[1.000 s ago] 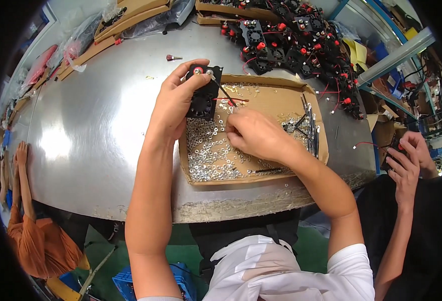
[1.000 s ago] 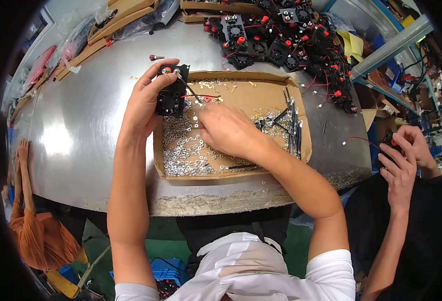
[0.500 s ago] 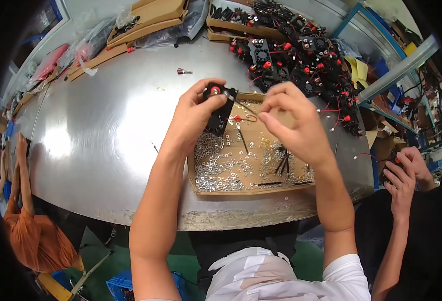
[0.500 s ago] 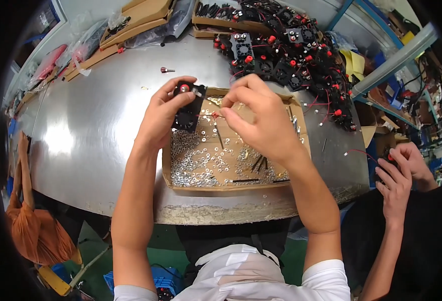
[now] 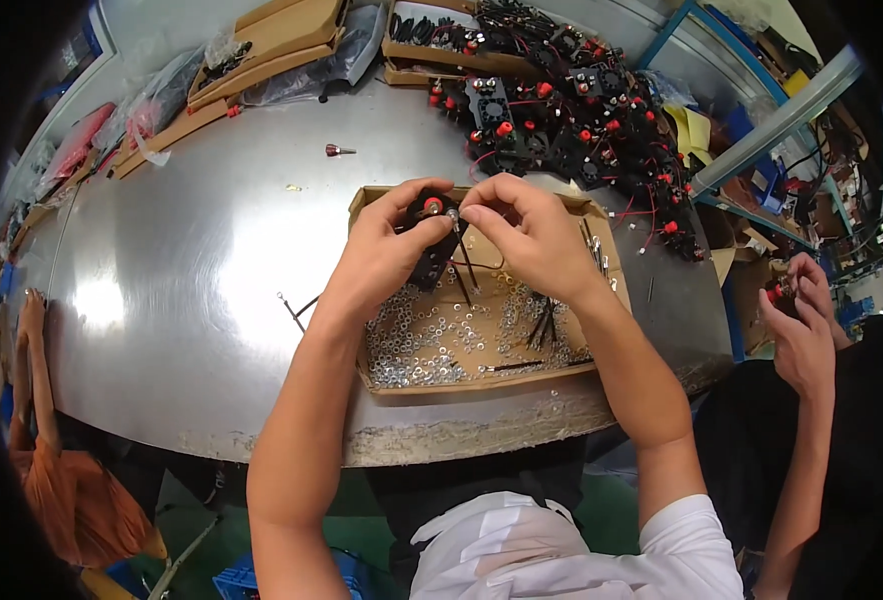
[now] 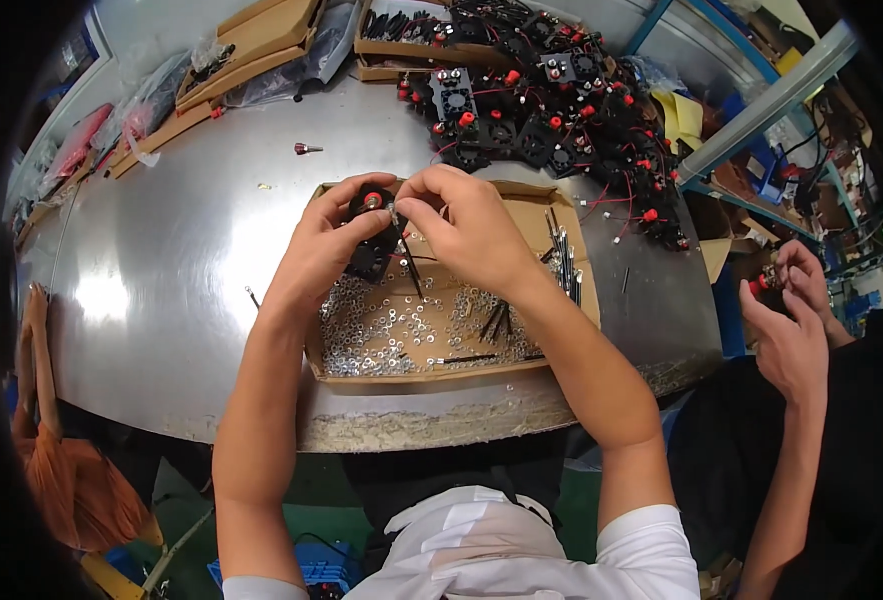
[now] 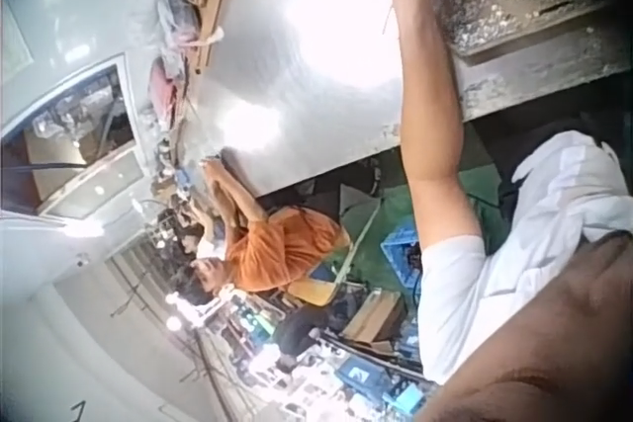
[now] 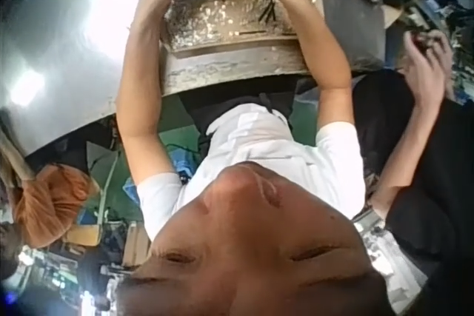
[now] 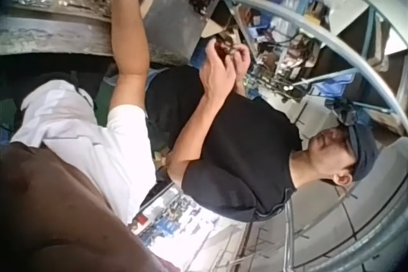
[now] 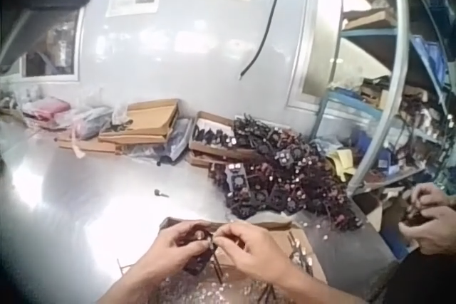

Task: Assembling small electronic components by connecting wires to plastic housings at a factory workstation.

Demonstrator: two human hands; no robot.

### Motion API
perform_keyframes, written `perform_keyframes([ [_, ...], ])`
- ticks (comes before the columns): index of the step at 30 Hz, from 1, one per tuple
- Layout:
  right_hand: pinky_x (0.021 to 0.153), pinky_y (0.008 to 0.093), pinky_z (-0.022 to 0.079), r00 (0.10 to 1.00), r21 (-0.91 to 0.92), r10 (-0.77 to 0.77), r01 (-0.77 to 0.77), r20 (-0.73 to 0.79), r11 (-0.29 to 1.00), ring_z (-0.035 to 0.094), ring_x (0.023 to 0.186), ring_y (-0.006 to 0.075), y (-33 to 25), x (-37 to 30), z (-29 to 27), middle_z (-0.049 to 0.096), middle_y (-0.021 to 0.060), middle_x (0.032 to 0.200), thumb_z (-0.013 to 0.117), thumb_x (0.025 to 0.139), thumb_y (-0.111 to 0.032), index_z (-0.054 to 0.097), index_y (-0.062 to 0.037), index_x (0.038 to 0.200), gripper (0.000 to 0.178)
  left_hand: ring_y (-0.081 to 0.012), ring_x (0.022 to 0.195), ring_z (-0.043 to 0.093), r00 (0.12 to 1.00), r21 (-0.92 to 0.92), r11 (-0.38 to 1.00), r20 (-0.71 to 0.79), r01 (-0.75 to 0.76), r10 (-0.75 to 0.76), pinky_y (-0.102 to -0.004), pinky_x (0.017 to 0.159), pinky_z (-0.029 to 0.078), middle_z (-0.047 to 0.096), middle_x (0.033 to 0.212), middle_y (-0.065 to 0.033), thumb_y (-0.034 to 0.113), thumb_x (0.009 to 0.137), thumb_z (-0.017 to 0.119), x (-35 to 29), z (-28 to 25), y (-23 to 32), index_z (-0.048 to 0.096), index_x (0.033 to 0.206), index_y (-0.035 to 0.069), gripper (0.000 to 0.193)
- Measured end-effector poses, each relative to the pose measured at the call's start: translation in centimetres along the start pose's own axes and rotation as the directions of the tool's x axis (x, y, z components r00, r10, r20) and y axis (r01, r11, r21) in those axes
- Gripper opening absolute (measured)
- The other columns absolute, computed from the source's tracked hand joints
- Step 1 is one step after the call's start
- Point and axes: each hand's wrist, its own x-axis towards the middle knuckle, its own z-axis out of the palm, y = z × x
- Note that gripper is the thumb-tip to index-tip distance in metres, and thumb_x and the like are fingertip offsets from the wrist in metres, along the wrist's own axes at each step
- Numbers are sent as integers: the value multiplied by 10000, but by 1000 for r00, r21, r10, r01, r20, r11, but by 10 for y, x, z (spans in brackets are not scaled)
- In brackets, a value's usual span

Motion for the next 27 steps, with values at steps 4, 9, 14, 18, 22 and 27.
perform_keyframes([
  [4,621,220,406,996,-97,-90,88,-21,991,491,711,44,11,1,5,579,-14,855,636,941,-108,655,0,978,115,-127,932,616,999,51,998,-7,-37,37,-268,844,494,665,1035,-69,155,884,670,2,1,-6,617,1266,49,400],
  [9,621,222,405,995,-129,-100,96,-25,987,497,721,43,9,-1,7,575,-8,854,644,931,-103,659,1,971,113,-126,953,613,997,73,995,16,-73,72,-272,849,495,666,1057,-72,157,893,661,0,4,-4,616,1257,28,389],
  [14,605,262,434,997,-137,-47,38,-58,990,555,710,97,7,-3,14,601,30,828,652,910,-79,657,-2,959,92,-119,942,617,1000,1,1000,30,7,-7,-258,834,498,666,1051,-64,134,891,655,0,1,-4,616,1258,23,385],
  [18,618,329,482,873,-444,-486,423,-33,790,612,718,225,14,-1,16,622,102,838,653,873,-40,649,-3,937,74,-116,941,634,992,-145,984,80,104,-94,-244,814,520,668,1052,-70,109,886,649,0,0,0,608,1261,16,388],
  [22,629,331,497,783,-551,-619,541,56,635,618,724,234,19,1,15,613,109,856,661,860,-29,643,2,972,117,-119,907,648,986,-160,975,88,151,-139,-242,782,539,667,1065,-66,84,888,618,-2,-2,7,602,1261,7,381],
  [27,625,305,494,916,-386,-400,384,43,839,616,723,203,17,0,8,602,96,864,675,863,-42,644,6,1017,163,-115,914,642,991,-79,992,101,101,-92,-246,775,541,666,1065,-60,75,887,610,-3,-2,5,601,1271,13,388],
])
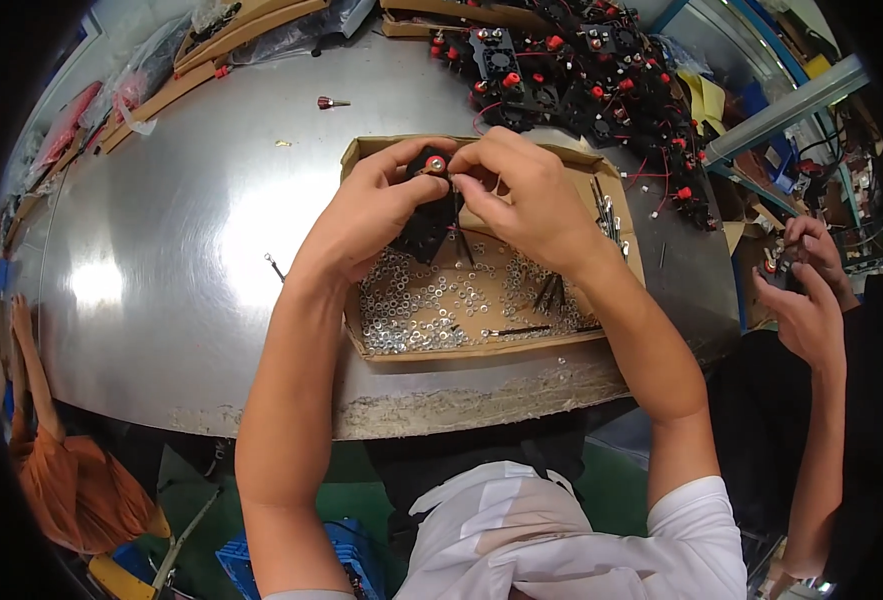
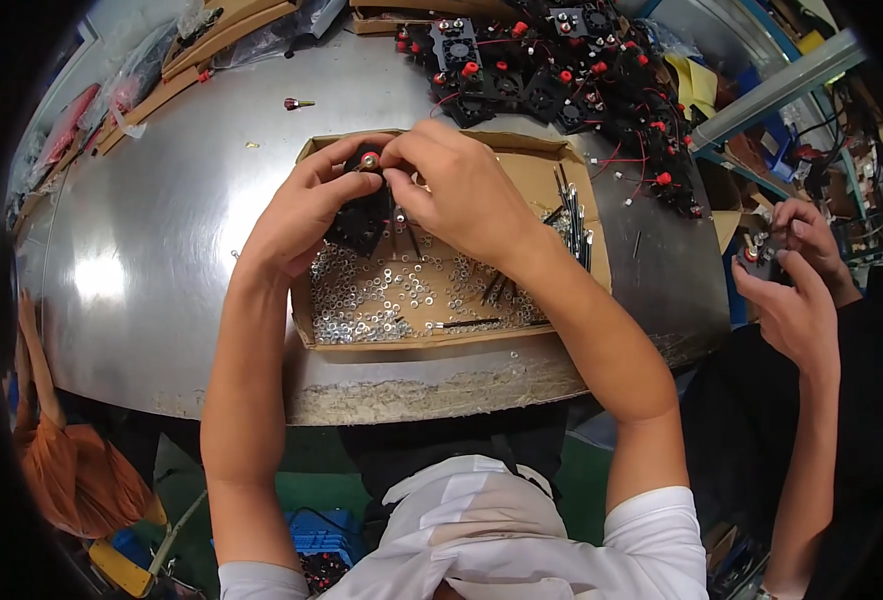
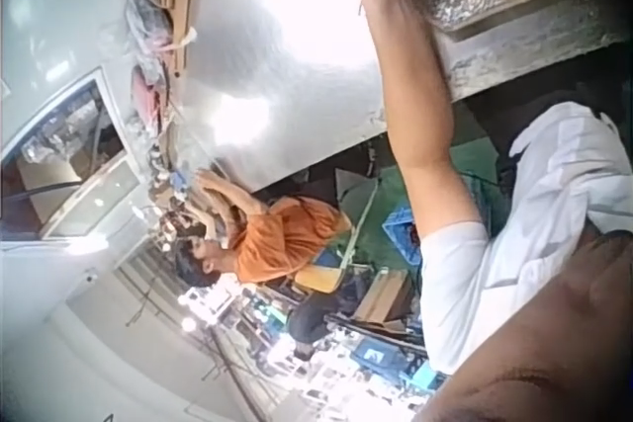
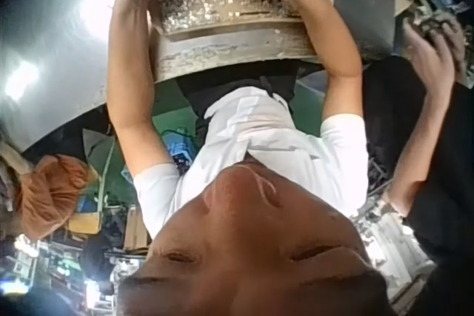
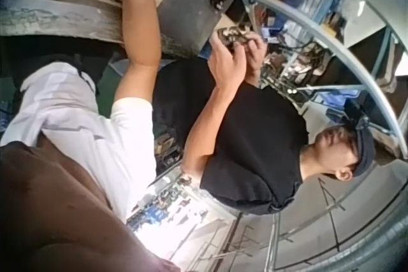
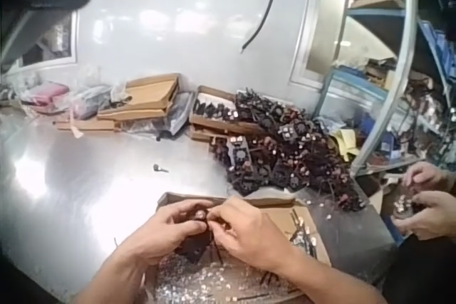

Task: Assembling small electronic components by connecting wires to plastic housings at a factory workstation.

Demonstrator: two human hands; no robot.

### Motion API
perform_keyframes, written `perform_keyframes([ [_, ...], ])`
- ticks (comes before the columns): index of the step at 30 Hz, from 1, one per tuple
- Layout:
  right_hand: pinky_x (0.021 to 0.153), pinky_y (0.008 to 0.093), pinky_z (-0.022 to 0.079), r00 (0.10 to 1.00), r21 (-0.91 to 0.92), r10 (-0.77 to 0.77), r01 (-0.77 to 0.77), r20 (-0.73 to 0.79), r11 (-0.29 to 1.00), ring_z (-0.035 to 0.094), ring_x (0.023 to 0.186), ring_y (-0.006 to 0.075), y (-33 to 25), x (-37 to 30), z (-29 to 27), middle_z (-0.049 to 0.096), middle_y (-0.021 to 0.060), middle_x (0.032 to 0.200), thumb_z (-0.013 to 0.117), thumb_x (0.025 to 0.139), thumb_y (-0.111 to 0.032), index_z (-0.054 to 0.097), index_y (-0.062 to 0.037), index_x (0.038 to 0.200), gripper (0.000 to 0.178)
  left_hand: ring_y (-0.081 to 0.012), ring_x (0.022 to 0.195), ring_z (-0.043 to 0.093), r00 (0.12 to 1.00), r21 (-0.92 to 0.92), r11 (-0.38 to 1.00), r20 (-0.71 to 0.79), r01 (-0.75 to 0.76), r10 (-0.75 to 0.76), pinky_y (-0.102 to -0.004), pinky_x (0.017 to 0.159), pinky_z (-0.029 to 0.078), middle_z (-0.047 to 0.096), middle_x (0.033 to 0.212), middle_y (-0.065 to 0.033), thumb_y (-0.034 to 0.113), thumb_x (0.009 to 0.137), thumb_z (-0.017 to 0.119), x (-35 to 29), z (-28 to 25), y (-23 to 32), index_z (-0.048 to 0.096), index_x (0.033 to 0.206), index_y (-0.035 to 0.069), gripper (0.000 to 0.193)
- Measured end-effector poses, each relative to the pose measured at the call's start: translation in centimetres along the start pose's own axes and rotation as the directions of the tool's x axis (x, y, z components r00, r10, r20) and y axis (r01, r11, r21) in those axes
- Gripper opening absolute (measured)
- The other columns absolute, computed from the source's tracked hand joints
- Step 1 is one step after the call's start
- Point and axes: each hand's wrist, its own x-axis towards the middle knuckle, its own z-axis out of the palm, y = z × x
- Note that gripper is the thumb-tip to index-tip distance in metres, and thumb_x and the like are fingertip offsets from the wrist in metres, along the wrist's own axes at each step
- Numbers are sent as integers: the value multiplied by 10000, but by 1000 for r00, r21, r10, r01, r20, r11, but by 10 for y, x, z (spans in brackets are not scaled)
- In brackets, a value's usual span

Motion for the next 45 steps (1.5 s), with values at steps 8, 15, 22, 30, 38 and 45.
perform_keyframes([
  [8,627,281,484,974,38,216,-219,62,975,610,709,163,-21,-15,-24,624,86,863,660,897,-55,674,4,1036,151,-130,870,654,990,-85,993,-103,83,-91,-269,743,558,660,1026,-85,86,886,636,-1,-11,9,595,1278,9,402],
  [15,691,360,507,933,-58,162,-152,321,987,638,776,296,-18,-31,-16,631,134,854,629,887,-51,652,-2,972,100,-130,828,667,987,-101,993,-142,65,-79,-279,718,583,673,1006,-58,106,927,625,2,-19,8,596,1277,16,362],
  [22,764,440,505,915,-143,153,-106,374,984,633,876,354,-19,-21,12,636,148,897,659,863,-102,644,-16,935,113,-116,798,652,973,-133,991,-229,-14,-17,-264,690,548,668,980,-64,130,914,641,3,-21,6,599,1270,20,374],
  [30,774,446,504,861,-122,242,-210,447,970,640,871,346,-6,-12,24,635,158,877,665,842,-112,649,0,895,125,-117,797,640,972,-104,993,-234,-50,25,-257,687,530,660,962,-76,123,907,648,4,-18,7,595,1265,13,379],
  [38,710,345,513,887,-11,168,-181,431,983,642,767,244,-29,-21,1,640,131,828,643,826,-75,617,-1,888,99,-115,821,632,971,-121,990,-233,-72,42,-252,700,526,662,961,-76,97,891,660,4,-15,3,598,1273,19,395],
  [45,688,242,497,956,209,256,-282,144,936,616,758,100,-24,2,-27,654,52,828,650,838,20,654,6,936,99,-110,840,625,989,-32,999,-142,-35,30,-244,729,519,657,976,-63,104,897,658,0,-3,2,605,1265,22,381],
])
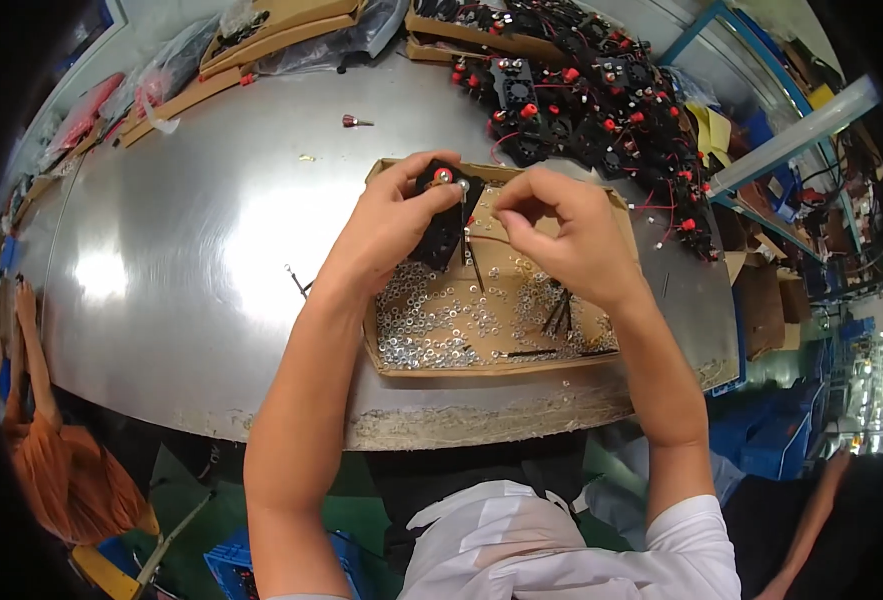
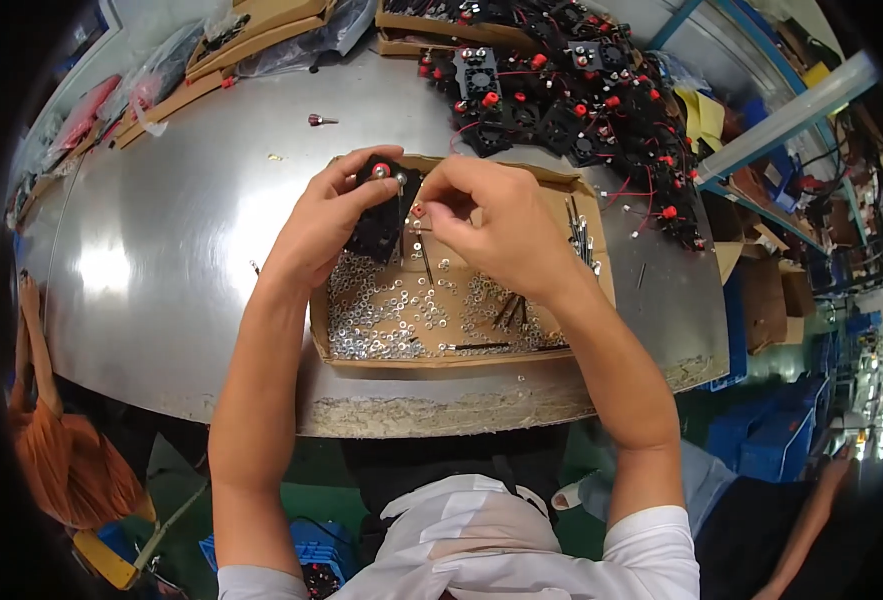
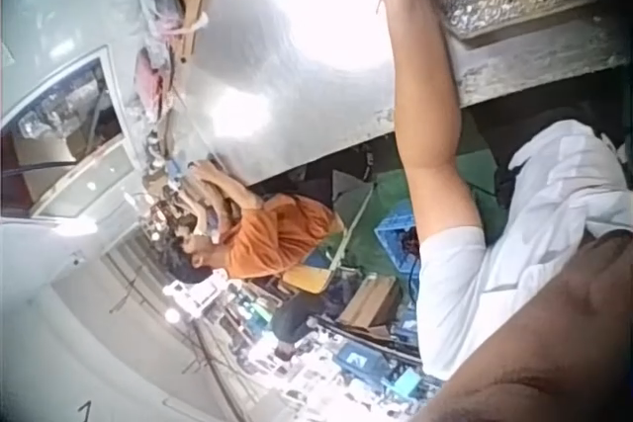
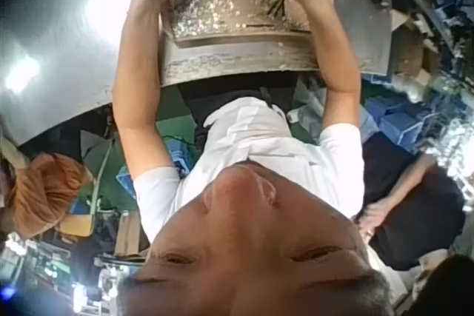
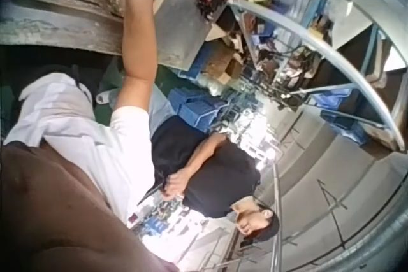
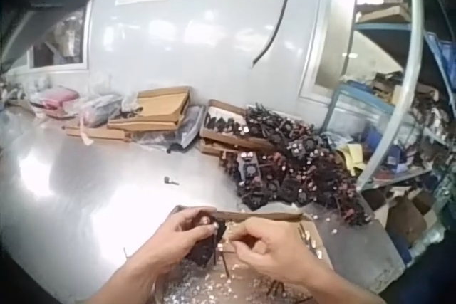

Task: Assembling small electronic components by connecting wires to plastic housings at a factory workstation.

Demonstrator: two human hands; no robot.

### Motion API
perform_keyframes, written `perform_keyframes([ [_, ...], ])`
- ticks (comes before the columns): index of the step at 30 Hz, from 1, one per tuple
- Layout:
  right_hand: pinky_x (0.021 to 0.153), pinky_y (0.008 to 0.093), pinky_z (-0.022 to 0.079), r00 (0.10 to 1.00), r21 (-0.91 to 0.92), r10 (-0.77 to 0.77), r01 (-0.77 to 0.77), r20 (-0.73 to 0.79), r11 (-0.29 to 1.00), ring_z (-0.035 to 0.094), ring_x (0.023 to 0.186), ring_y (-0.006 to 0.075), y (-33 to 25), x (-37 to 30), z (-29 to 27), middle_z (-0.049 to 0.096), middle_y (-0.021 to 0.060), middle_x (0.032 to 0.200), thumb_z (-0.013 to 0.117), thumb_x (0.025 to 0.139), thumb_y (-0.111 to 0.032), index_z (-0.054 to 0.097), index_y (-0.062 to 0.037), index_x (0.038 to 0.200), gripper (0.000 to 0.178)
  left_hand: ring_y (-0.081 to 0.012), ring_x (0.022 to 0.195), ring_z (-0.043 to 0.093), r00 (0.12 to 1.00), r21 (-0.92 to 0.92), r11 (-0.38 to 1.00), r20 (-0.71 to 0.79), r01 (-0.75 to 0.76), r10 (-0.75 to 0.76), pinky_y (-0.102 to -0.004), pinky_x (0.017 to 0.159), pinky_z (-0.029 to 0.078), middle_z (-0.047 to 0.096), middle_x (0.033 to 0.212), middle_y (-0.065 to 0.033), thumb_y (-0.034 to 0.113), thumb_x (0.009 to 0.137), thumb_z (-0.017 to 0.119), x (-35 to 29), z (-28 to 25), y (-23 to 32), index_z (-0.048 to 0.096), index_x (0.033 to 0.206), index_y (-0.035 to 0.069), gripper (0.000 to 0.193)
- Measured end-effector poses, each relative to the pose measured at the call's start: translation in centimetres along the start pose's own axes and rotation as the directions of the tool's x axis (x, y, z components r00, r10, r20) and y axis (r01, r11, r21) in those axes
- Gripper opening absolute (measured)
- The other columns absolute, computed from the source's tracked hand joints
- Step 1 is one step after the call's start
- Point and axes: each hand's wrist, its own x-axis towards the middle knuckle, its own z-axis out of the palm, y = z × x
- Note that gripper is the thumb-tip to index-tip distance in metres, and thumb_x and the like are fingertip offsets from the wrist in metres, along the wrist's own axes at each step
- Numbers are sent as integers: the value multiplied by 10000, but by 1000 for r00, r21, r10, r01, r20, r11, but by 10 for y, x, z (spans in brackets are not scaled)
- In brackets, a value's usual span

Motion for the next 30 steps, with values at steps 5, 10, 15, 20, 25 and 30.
perform_keyframes([
  [5,708,269,511,982,-93,-177,170,-70,981,649,774,161,11,5,8,679,80,867,666,843,21,691,6,974,134,-106,983,614,998,79,997,63,-1,-4,-243,872,495,657,1082,-35,101,905,655,5,1,-9,620,1268,42,369],
  [10,715,295,520,971,-192,-216,194,-101,962,659,791,205,16,7,13,681,105,891,681,857,16,693,2,984,129,-108,1000,613,998,96,995,69,-1,-6,-245,887,493,656,1096,-34,103,917,652,2,5,-6,620,1275,42,364],
  [15,699,293,515,959,-172,-270,252,-89,952,649,818,204,19,8,14,653,92,912,691,851,17,692,7,991,140,-110,1021,610,995,61,998,96,23,-29,-249,904,489,656,1103,-33,97,925,648,-1,6,-2,610,1292,40,373],
  [20,698,293,513,954,-204,-289,268,-81,942,648,813,206,21,8,14,648,92,909,694,851,10,692,8,994,143,-112,1027,605,994,65,998,107,19,-26,-252,913,485,651,1115,-35,80,918,644,-1,6,-2,603,1303,38,390],
  [25,698,302,514,949,-224,-297,270,-101,937,648,805,214,24,7,15,652,97,908,696,851,2,692,10,991,140,-120,1037,591,994,79,997,108,23,-32,-257,926,472,641,1127,-41,29,887,629,-2,8,0,593,1314,33,428],
  [30,680,312,510,953,-247,-279,244,-119,938,639,783,225,23,5,15,651,106,882,708,839,-3,686,13,953,117,-141,996,601,992,90,996,125,-16,4,-277,880,495,639,1126,-74,66,859,624,-1,6,-4,585,1310,32,454],
])
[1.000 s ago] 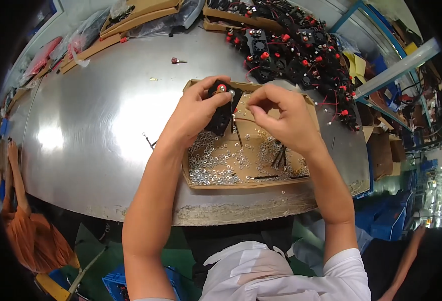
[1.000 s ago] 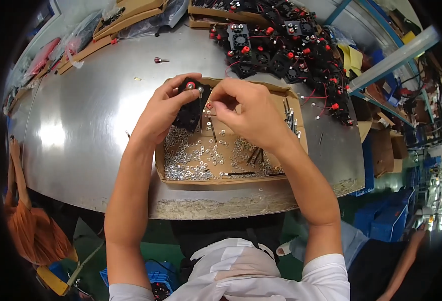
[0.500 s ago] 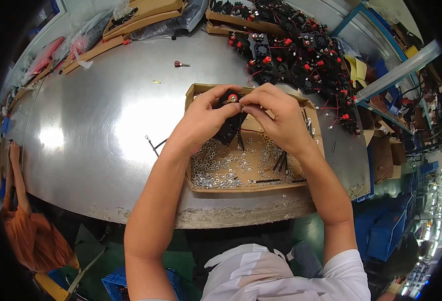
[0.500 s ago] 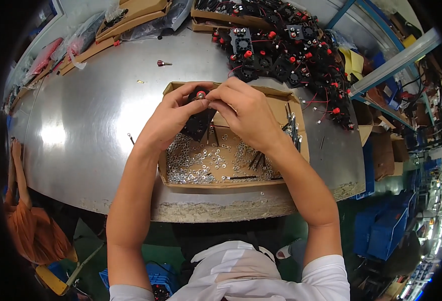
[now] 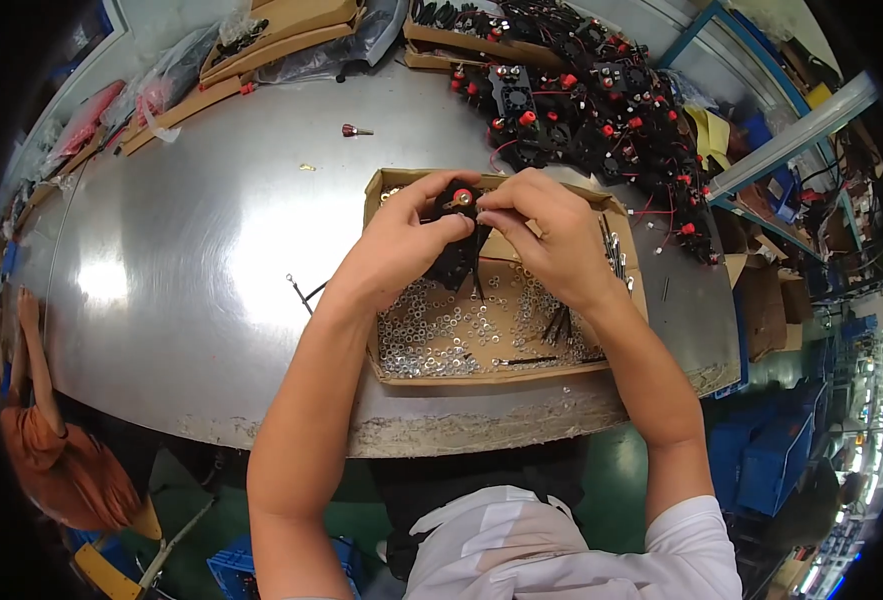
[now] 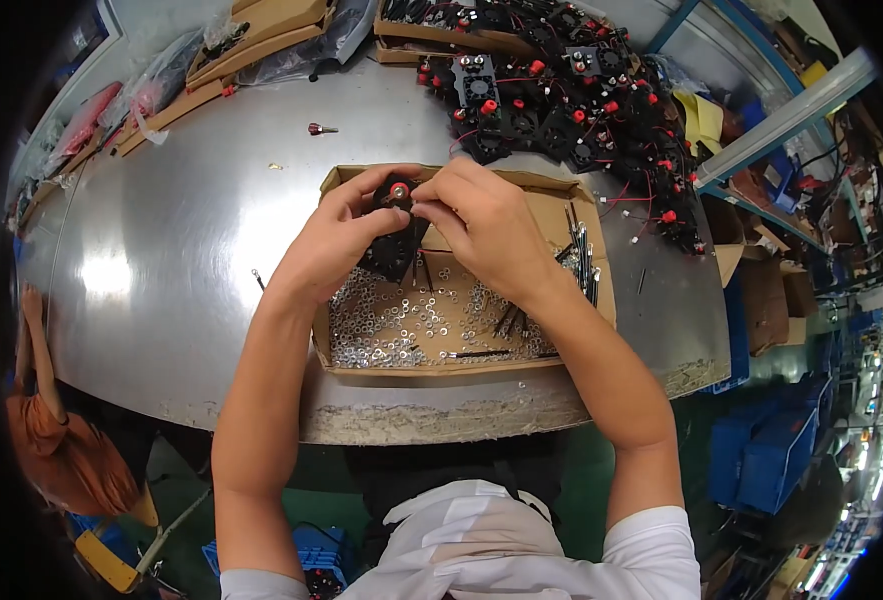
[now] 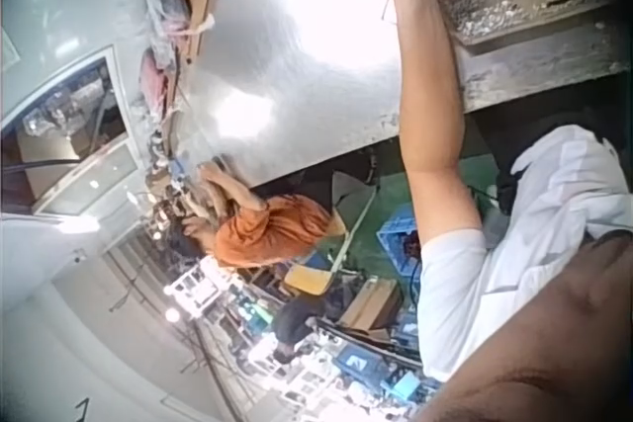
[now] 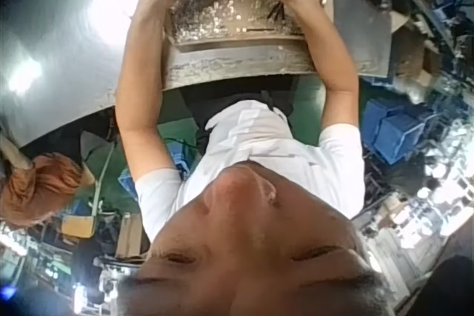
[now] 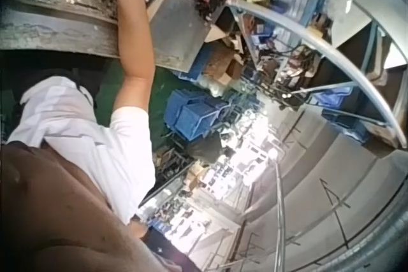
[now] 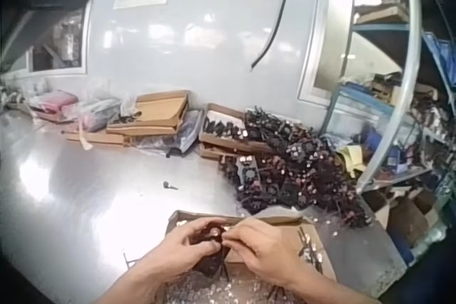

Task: Assembling small electronic components by connecting wires to plastic housings at a factory workstation.

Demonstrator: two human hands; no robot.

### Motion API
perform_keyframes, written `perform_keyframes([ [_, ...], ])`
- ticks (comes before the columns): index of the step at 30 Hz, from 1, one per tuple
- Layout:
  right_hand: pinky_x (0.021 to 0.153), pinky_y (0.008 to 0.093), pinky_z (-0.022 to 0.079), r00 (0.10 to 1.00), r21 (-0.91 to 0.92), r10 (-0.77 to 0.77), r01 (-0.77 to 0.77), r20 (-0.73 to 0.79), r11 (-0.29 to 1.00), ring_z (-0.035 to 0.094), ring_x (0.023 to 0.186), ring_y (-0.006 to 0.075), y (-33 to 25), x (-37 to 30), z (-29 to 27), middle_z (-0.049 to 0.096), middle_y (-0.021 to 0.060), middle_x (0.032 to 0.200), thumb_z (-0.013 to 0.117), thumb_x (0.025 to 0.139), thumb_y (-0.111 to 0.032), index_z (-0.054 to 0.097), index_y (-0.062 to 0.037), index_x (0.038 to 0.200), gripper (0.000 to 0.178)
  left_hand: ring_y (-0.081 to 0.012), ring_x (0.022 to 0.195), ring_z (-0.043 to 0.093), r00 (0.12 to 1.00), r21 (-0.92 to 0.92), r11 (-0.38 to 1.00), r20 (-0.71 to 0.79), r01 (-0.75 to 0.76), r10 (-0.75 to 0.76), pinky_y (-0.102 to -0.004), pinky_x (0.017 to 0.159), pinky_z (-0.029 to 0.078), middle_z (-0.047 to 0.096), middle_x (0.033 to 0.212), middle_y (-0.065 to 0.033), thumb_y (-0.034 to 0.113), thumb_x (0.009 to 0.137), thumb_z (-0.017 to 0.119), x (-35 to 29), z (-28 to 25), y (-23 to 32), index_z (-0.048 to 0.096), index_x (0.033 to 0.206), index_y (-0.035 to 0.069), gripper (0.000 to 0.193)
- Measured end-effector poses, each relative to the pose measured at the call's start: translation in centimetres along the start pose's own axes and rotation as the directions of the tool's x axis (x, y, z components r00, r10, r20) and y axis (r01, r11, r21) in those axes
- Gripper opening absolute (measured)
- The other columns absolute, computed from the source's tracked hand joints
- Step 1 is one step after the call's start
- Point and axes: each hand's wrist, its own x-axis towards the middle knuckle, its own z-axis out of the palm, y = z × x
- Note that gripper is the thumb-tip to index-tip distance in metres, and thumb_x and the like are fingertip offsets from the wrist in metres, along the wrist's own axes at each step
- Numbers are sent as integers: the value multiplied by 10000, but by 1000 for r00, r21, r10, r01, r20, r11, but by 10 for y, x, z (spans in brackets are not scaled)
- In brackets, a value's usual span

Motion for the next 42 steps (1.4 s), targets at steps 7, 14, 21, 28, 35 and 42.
perform_keyframes([
  [7,662,295,501,995,90,96,-97,14,991,628,758,192,-1,-1,-3,655,94,884,736,823,-26,681,13,940,136,-138,1010,594,1000,-26,1000,16,16,-15,-271,900,482,636,1133,-70,58,866,619,1,0,0,568,1335,35,472],
  [14,650,293,507,998,80,62,-62,2,995,631,754,188,-1,0,-3,652,92,904,728,832,-21,671,3,994,173,-140,1010,600,999,-94,995,27,40,-38,-277,904,490,633,1127,-73,46,874,610,1,2,3,553,1338,16,469],
  [21,670,314,531,997,-6,64,-64,29,998,650,781,223,-4,0,-1,652,104,907,695,858,-22,671,-4,984,129,-142,1022,603,1000,-58,998,25,12,-11,-277,889,497,634,1128,-79,46,869,610,0,0,-1,553,1334,13,470],
  [28,650,351,516,999,-139,-38,36,-8,990,648,776,265,-7,3,2,651,128,889,717,849,-62,668,-4,974,146,-141,1042,600,1000,-63,998,24,16,-14,-273,926,487,634,1151,-64,20,859,614,0,-3,-1,564,1328,14,472],
  [35,658,353,503,999,-223,-16,9,-32,975,638,729,264,-14,2,0,642,133,850,718,848,-65,663,-13,981,154,-124,1053,593,998,-37,999,51,-27,29,-260,929,483,635,1165,-45,-34,872,614,4,0,-1,562,1327,19,462],
  [42,659,349,510,998,-238,61,-63,-16,969,644,720,272,-14,-8,1,649,130,864,726,849,-98,660,-20,1022,200,-125,1081,593,995,10,1000,102,-7,5,-274,952,476,638,1188,-47,-10,866,622,-1,2,-3,545,1351,20,492],
])
